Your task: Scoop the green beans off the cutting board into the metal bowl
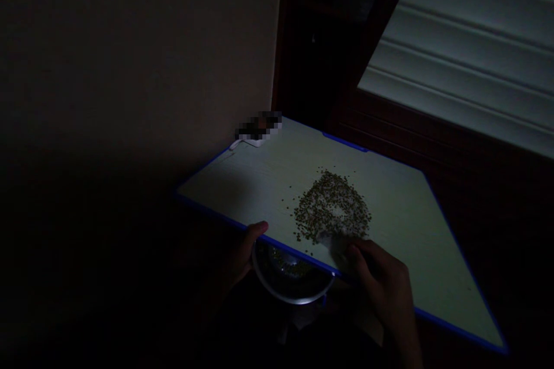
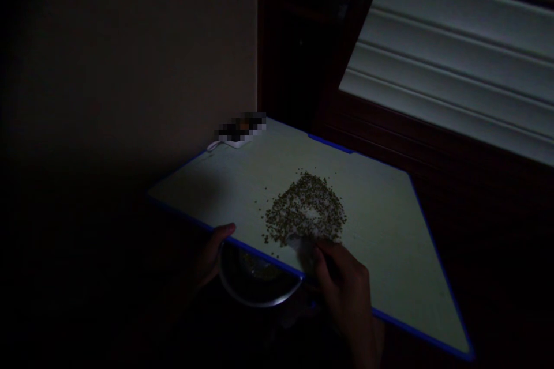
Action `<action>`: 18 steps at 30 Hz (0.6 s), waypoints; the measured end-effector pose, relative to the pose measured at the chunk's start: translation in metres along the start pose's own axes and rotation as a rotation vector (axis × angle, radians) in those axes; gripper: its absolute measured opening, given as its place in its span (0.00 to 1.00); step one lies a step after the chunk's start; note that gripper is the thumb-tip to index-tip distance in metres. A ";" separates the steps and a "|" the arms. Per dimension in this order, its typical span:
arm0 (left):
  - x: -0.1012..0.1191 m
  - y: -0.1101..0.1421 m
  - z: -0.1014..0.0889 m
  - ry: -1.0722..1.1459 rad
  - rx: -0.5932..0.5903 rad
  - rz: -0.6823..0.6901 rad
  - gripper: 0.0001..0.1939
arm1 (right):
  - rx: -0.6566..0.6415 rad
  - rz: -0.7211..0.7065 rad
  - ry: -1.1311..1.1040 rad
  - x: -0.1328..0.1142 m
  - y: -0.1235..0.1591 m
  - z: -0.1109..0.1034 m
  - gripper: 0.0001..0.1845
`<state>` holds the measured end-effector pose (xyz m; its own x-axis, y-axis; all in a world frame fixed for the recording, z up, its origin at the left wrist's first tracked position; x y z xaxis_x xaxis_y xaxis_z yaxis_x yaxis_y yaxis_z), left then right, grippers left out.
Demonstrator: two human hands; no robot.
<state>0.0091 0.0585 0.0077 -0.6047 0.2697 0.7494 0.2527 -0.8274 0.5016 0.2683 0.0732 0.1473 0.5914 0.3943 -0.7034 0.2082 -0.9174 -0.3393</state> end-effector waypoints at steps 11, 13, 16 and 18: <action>-0.006 -0.005 -0.003 0.038 0.006 -0.008 0.26 | -0.036 0.019 -0.028 0.006 0.001 0.002 0.11; -0.005 -0.007 -0.006 0.041 0.020 0.012 0.28 | -0.050 0.019 -0.040 0.006 0.001 0.003 0.11; -0.006 -0.008 -0.007 0.060 0.016 0.028 0.28 | -0.069 0.015 -0.056 0.003 0.001 0.003 0.12; -0.007 -0.008 -0.007 0.049 0.004 0.012 0.27 | -0.076 0.013 -0.053 0.001 0.001 0.004 0.12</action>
<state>0.0062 0.0599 -0.0047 -0.6376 0.2357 0.7334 0.2626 -0.8285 0.4946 0.2663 0.0733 0.1441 0.5529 0.3826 -0.7402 0.2601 -0.9232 -0.2829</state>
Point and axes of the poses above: each hand's wrist, its own y-axis away from the middle knuckle, its own z-axis out of the palm, x = y × z, the point moved 8 cm from there along -y, towards the middle knuckle, and after that the axes turned 6 degrees about -y, right-handed, at the moved point
